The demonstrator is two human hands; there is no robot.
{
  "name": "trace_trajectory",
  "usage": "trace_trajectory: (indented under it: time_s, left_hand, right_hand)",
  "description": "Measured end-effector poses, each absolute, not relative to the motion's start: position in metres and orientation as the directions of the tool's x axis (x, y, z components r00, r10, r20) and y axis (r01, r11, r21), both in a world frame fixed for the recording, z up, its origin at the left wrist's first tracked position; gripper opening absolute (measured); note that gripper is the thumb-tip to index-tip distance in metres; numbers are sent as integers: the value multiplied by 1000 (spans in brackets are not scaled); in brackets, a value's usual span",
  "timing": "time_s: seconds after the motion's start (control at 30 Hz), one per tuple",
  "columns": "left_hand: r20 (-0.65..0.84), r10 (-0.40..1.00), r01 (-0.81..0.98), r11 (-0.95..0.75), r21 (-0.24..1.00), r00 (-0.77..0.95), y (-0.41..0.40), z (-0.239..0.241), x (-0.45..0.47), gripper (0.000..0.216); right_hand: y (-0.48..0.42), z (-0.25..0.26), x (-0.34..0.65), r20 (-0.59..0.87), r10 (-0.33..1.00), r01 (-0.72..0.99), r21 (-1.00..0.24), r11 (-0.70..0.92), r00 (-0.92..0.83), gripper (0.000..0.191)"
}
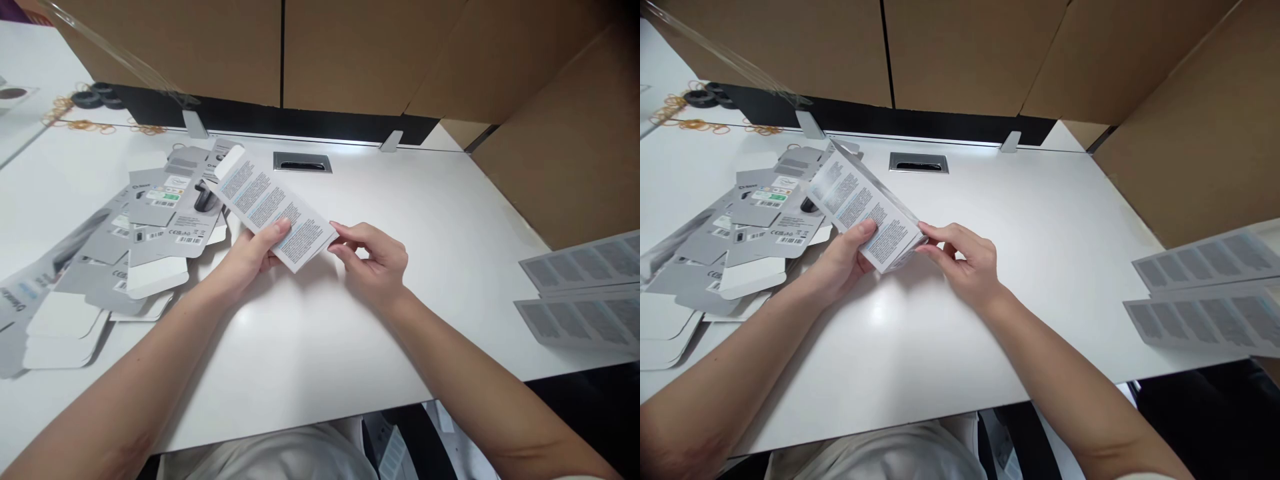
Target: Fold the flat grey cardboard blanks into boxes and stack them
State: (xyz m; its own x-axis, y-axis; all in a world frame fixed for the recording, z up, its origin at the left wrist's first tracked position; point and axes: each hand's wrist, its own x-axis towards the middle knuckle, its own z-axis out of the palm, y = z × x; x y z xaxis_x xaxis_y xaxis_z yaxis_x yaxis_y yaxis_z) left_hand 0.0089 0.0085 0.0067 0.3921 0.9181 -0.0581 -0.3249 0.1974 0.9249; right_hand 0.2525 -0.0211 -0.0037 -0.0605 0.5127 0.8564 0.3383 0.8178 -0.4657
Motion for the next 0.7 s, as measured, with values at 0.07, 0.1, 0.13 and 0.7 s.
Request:
trace_trajectory:
  time_s: [0.07,0.1,0.13,0.7]
  left_hand:
    - [-59,909,-316,204,927,412,9,7,8,74]
    - [-65,907,-304,206,930,416,9,8,7,77]
    - [-75,906,-287,210,935,417,9,10,7,80]
    - [-76,905,-276,207,939,419,7,10,7,72]
  right_hand:
    - [-21,-2,252,857,514,335,-475,814,-34,22]
    - [-21,-2,251,855,519,330,-485,810,-19,21]
    - [-21,-1,251,852,524,325,-494,807,-6,20]
    - [-23,-2,250,793,609,218,-595,773,7,21]
